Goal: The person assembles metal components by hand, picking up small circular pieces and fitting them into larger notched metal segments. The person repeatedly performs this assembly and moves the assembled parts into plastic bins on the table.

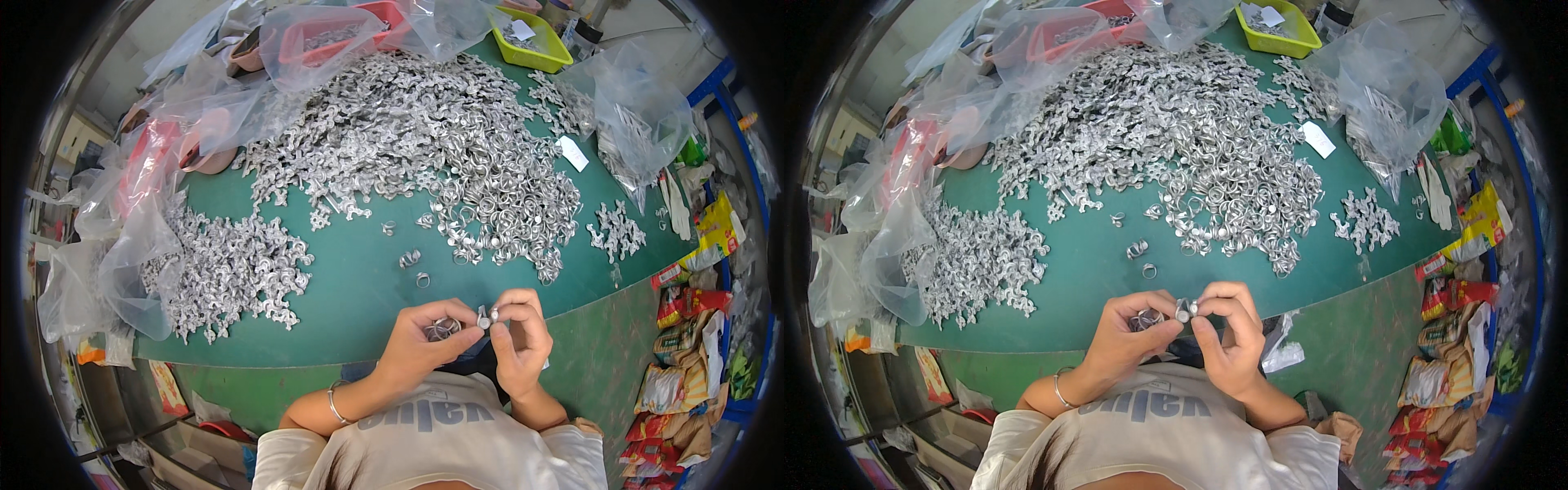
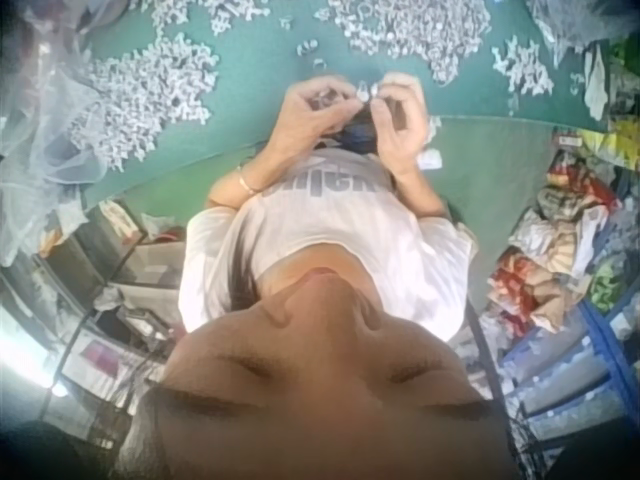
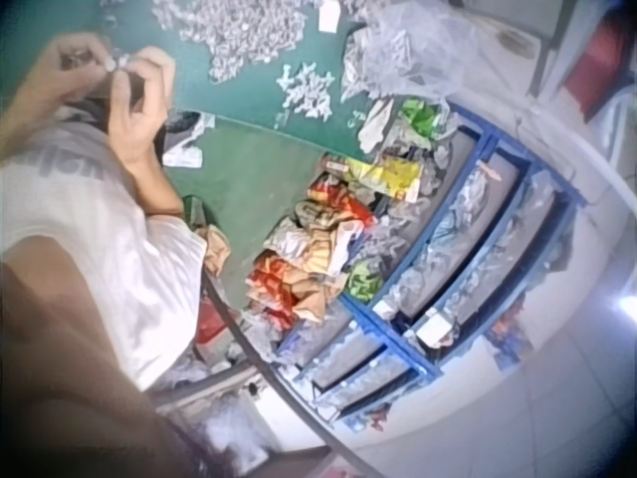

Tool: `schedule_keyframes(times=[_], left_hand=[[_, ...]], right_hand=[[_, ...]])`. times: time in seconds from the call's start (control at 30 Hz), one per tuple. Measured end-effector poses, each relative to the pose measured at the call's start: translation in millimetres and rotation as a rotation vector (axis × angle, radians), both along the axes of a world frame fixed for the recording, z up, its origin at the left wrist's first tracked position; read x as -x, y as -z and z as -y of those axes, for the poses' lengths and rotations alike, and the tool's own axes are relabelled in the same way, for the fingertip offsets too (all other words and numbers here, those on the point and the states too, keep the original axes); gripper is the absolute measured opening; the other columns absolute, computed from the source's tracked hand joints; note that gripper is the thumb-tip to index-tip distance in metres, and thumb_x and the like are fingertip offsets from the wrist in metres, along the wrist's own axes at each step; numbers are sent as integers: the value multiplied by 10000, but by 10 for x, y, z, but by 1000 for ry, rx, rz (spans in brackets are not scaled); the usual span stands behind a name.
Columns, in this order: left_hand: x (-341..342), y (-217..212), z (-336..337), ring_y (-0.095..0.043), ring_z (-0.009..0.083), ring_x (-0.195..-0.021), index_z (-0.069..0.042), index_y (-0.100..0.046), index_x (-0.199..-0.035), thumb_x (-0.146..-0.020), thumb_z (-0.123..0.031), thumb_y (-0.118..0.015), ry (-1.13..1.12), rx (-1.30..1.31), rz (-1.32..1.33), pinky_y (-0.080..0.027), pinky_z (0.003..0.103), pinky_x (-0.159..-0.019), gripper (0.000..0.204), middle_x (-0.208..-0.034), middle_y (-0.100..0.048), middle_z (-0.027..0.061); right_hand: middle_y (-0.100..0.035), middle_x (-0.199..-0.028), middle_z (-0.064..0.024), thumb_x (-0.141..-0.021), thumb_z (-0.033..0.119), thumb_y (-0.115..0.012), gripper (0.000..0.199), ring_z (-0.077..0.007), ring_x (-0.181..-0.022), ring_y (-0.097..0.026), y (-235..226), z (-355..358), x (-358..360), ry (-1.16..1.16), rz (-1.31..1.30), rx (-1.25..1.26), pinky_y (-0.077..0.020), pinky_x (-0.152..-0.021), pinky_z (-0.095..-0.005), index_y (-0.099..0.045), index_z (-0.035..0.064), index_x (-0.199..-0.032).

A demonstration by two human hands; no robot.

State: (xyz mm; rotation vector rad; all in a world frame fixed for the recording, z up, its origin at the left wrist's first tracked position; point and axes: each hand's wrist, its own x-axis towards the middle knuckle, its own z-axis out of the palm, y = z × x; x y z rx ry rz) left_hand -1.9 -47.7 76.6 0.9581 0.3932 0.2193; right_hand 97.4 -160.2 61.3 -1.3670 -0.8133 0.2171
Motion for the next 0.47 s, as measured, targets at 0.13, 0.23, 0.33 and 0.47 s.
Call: schedule_keyframes(times=[0.13,0.23,0.33,0.47], left_hand=[[11,-26,28,-426,8,-630,8,-599,-861,-800,-6,-617,41,83,5,-328,169,-536,66,-786,-539,-23],[10,-27,48,-419,10,-601,2,-600,-865,-793,-12,-628,32,127,-11,-315,170,-502,79,-761,-524,-28],[26,-15,59,-406,14,-562,0,-600,-876,-795,-22,-630,37,200,-32,-290,172,-460,89,-736,-509,-32],[44,-14,54,-391,21,-528,-1,-602,-898,-808,-41,-620,46,239,-12,-263,176,-426,100,-715,-498,-31]], right_hand=[[-549,-867,-136,-790,-16,-569,64,-176,-754,-518,-86,12,-45,-96,-15,23,-417,-677,-262,-560,-59,-836],[-549,-854,-133,-793,-14,-567,58,-175,-741,-516,-99,11,-59,-101,7,40,-417,-667,-262,-560,-61,-828],[-550,-840,-128,-791,-8,-573,59,-173,-723,-515,-122,12,-76,-102,36,64,-418,-647,-263,-563,-60,-819],[-549,-830,-122,-797,18,-580,75,-175,-703,-513,-144,11,-117,-123,71,104,-417,-622,-265,-569,-54,-815]])
